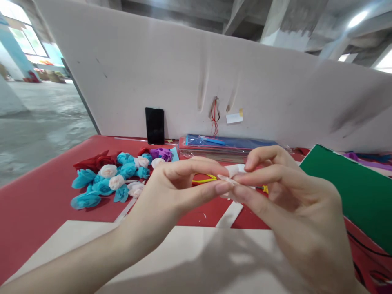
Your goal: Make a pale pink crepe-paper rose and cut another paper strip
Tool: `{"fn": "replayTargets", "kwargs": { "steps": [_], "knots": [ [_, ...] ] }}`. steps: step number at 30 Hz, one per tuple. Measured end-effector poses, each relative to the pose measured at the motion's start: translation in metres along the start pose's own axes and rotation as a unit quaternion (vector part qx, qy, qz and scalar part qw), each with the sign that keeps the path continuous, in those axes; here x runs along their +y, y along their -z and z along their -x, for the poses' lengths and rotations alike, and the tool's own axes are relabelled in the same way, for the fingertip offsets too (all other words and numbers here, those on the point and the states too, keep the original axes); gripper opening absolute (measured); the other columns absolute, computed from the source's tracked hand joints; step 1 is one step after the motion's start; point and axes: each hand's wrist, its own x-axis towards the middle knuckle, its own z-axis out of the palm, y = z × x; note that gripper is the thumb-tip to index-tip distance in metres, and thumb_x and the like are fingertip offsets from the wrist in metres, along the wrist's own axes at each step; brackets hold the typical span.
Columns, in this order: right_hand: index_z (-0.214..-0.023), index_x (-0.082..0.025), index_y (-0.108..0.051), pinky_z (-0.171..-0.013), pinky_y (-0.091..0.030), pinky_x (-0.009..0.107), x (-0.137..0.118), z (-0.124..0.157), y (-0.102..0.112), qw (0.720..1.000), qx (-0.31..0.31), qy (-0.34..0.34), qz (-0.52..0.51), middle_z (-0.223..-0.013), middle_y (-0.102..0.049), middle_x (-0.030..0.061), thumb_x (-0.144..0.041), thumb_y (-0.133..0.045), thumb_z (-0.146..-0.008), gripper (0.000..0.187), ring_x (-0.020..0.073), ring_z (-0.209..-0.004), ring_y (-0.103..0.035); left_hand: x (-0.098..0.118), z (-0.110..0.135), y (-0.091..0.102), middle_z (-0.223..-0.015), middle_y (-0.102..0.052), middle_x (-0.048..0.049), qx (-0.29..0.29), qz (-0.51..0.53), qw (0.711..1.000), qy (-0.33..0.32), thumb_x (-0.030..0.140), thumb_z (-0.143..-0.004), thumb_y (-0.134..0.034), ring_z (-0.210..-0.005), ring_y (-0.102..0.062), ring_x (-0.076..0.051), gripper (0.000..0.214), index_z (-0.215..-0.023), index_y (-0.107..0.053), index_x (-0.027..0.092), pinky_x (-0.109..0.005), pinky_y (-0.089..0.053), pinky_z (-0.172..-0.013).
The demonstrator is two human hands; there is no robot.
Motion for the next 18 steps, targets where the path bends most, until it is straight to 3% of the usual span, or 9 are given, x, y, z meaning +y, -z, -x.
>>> {"fn": "replayTargets", "kwargs": {
  "steps": [8,14,18],
  "knots": [
    [-0.071,-0.024,-0.07,-0.068,-0.051,0.029,-0.0011,-0.0057,0.0027,0.996,-0.013,0.035,0.083,-0.081,-0.058,0.0007,-0.012,-0.071,-0.072,0.012,0.0151,-0.082,-0.057,0.0028,-0.0001,-0.0002,-0.077,-0.068,0.0065,0.003,-0.103,0.994,-0.02,0.016,-0.079,-0.069,-0.071,-0.063,-0.007,0.011,-0.074,-0.068,0.026,-0.012,-0.051,-0.063],
    [-0.071,-0.023,-0.072,-0.061,-0.049,0.027,-0.0028,-0.0075,0.0051,0.984,-0.04,0.052,0.163,-0.08,-0.061,0.0014,-0.016,-0.072,-0.072,0.007,0.0153,-0.079,-0.058,0.0064,-0.0013,0.0022,-0.082,-0.069,0.004,-0.02,-0.232,0.972,-0.04,0.011,-0.079,-0.062,-0.081,-0.065,-0.012,0.013,-0.079,-0.066,0.023,-0.018,-0.05,-0.069],
    [-0.075,-0.023,-0.071,-0.064,-0.049,0.03,-0.0013,-0.0091,0.005,0.984,-0.059,0.038,0.161,-0.085,-0.062,0.0017,-0.017,-0.07,-0.073,0.006,0.0165,-0.081,-0.059,0.0048,-0.0028,0.0009,-0.078,-0.07,0.0039,-0.012,-0.176,0.984,-0.007,0.014,-0.081,-0.062,-0.073,-0.065,-0.011,0.01,-0.077,-0.066,0.022,-0.016,-0.05,-0.064]
  ]
}}
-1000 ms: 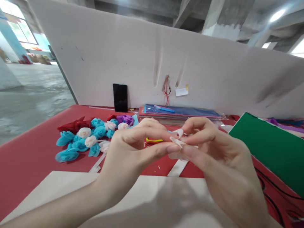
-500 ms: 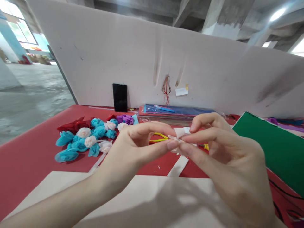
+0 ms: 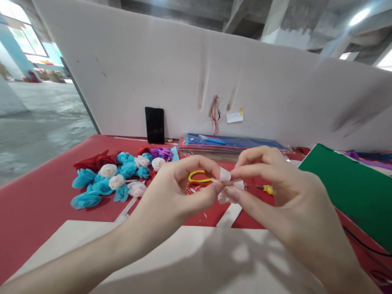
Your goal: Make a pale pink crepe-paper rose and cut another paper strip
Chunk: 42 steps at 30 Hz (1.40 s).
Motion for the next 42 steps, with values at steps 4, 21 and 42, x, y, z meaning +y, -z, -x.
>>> {"fn": "replayTargets", "kwargs": {
  "steps": [4,21,42],
  "knots": [
    [-0.085,-0.024,-0.068,-0.072,-0.05,0.035,0.001,-0.001,0.001,1.0,0.012,0.004,-0.027,-0.091,-0.064,0.002,-0.021,-0.071,-0.073,0.013,0.0193,-0.087,-0.059,-0.001,-0.002,-0.002,-0.069,-0.067,0.0049,0.029,0.127,0.989,0.062,0.018,-0.08,-0.066,-0.063,-0.061,-0.008,0.007,-0.074,-0.066,0.022,-0.014,-0.048,-0.058],
    [-0.1,-0.028,-0.065,-0.078,-0.044,0.042,0.008,0.005,0.002,0.98,0.095,0.164,0.059,-0.099,-0.066,0.0012,-0.009,-0.07,-0.07,0.036,0.0239,-0.09,-0.055,0.003,0.002,-0.007,-0.075,-0.07,0.004,0.052,0.258,0.961,0.089,0.021,-0.079,-0.069,-0.075,-0.064,-0.01,0.005,-0.075,-0.07,0.022,-0.015,-0.051,-0.069],
    [-0.106,-0.038,-0.068,-0.071,-0.049,0.042,0.005,0.007,0.007,0.987,0.078,0.141,0.001,-0.099,-0.069,-0.0007,-0.016,-0.075,-0.071,0.042,0.0255,-0.087,-0.059,0.005,0.008,-0.006,-0.079,-0.074,0.0063,0.053,0.245,0.966,0.065,0.026,-0.078,-0.073,-0.077,-0.066,-0.009,0.003,-0.078,-0.074,0.029,-0.012,-0.051,-0.067]
  ]
}}
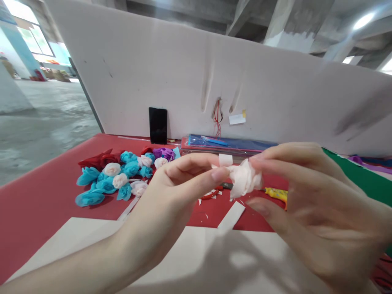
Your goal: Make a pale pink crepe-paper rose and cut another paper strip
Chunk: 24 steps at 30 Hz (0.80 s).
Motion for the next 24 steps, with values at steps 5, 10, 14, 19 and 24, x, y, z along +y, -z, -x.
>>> {"fn": "replayTargets", "kwargs": {
  "steps": [5,10,14,19,24],
  "knots": [
    [-0.1,-0.034,-0.07,-0.069,-0.048,0.041,0.0005,0.0004,-0.0018,0.999,0.039,0.005,-0.006,-0.091,-0.07,-0.0003,-0.015,-0.073,-0.073,0.034,0.0231,-0.08,-0.059,-0.0003,-0.001,-0.0024,-0.074,-0.073,0.0058,0.014,0.026,0.999,0.015,0.021,-0.079,-0.07,-0.08,-0.067,-0.01,0.008,-0.075,-0.073,0.027,-0.014,-0.052,-0.072],
    [-0.093,-0.03,-0.069,-0.067,-0.047,0.036,0.0028,-0.001,-0.0043,0.998,0.052,0.028,0.015,-0.083,-0.069,-0.0035,-0.015,-0.071,-0.078,0.021,0.0173,-0.074,-0.057,-0.0026,-0.0012,-0.0036,-0.076,-0.071,0.0041,0.025,0.028,0.999,0.027,0.023,-0.076,-0.072,-0.079,-0.064,-0.01,0.002,-0.075,-0.073,0.025,-0.013,-0.05,-0.065],
    [-0.091,-0.029,-0.069,-0.065,-0.045,0.039,0.0023,0.0004,-0.0035,0.998,0.052,0.022,0.025,-0.083,-0.069,-0.0017,-0.021,-0.072,-0.078,0.015,0.0191,-0.074,-0.057,-0.0003,-0.0005,-0.0042,-0.077,-0.072,0.0042,0.029,0.032,0.998,0.034,0.025,-0.074,-0.075,-0.078,-0.063,-0.01,0.002,-0.073,-0.074,0.024,-0.011,-0.048,-0.062],
    [-0.084,-0.029,-0.067,-0.064,-0.045,0.037,-0.0016,0.0018,-0.0014,0.995,0.098,0.005,0.028,-0.078,-0.066,-0.004,-0.03,-0.07,-0.08,0.005,0.0166,-0.071,-0.056,0.0004,0.0008,-0.0035,-0.074,-0.073,0.0055,0.04,0.05,0.997,0.031,0.026,-0.074,-0.076,-0.081,-0.066,-0.01,0.003,-0.072,-0.074,0.026,-0.012,-0.049,-0.071],
    [-0.082,-0.029,-0.067,-0.06,-0.044,0.033,-0.0021,0.0013,-0.0027,0.995,0.091,-0.002,0.035,-0.076,-0.066,-0.008,-0.027,-0.069,-0.082,0.003,0.0117,-0.069,-0.057,-0.0003,0.0002,-0.0039,-0.079,-0.075,0.0028,0.045,0.03,0.998,0.026,0.028,-0.073,-0.076,-0.084,-0.067,-0.014,0.003,-0.073,-0.075,0.025,-0.015,-0.049,-0.063]
  ]
}}
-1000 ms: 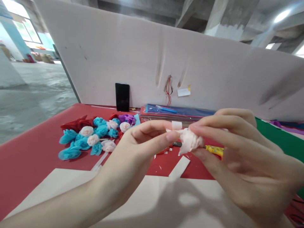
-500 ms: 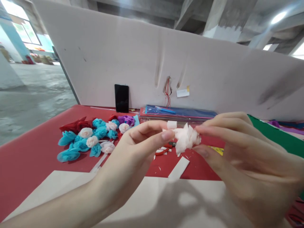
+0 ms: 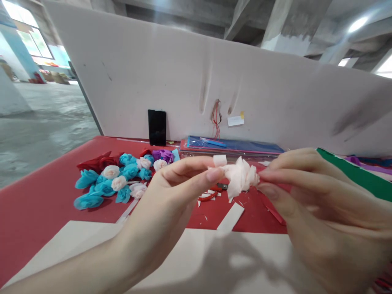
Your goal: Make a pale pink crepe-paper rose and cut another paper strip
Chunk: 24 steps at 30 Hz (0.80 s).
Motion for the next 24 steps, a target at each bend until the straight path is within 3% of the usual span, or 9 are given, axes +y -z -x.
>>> {"fn": "replayTargets", "kwargs": {
  "steps": [14,24],
  "knots": [
    [-0.082,-0.03,-0.067,-0.062,-0.043,0.032,0.0018,0.0034,-0.0023,0.999,-0.019,-0.018,-0.026,-0.075,-0.066,-0.0093,-0.028,-0.069,-0.082,0.003,0.0109,-0.066,-0.055,-0.003,-0.0006,0.0002,-0.071,-0.072,0.0058,-0.007,0.014,1.0,-0.027,0.027,-0.07,-0.078,-0.071,-0.063,-0.009,0.004,-0.072,-0.075,0.028,-0.012,-0.047,-0.061],
    [-0.083,-0.03,-0.067,-0.062,-0.045,0.032,0.0042,0.0039,-0.0037,0.999,-0.036,-0.011,-0.037,-0.076,-0.066,-0.0089,-0.026,-0.07,-0.081,0.005,0.011,-0.067,-0.055,-0.0014,0.0008,0.001,-0.08,-0.074,0.0053,-0.018,0.01,0.999,-0.026,0.027,-0.073,-0.077,-0.075,-0.064,-0.009,0.001,-0.074,-0.075,0.027,-0.013,-0.049,-0.067]
  ]
}}
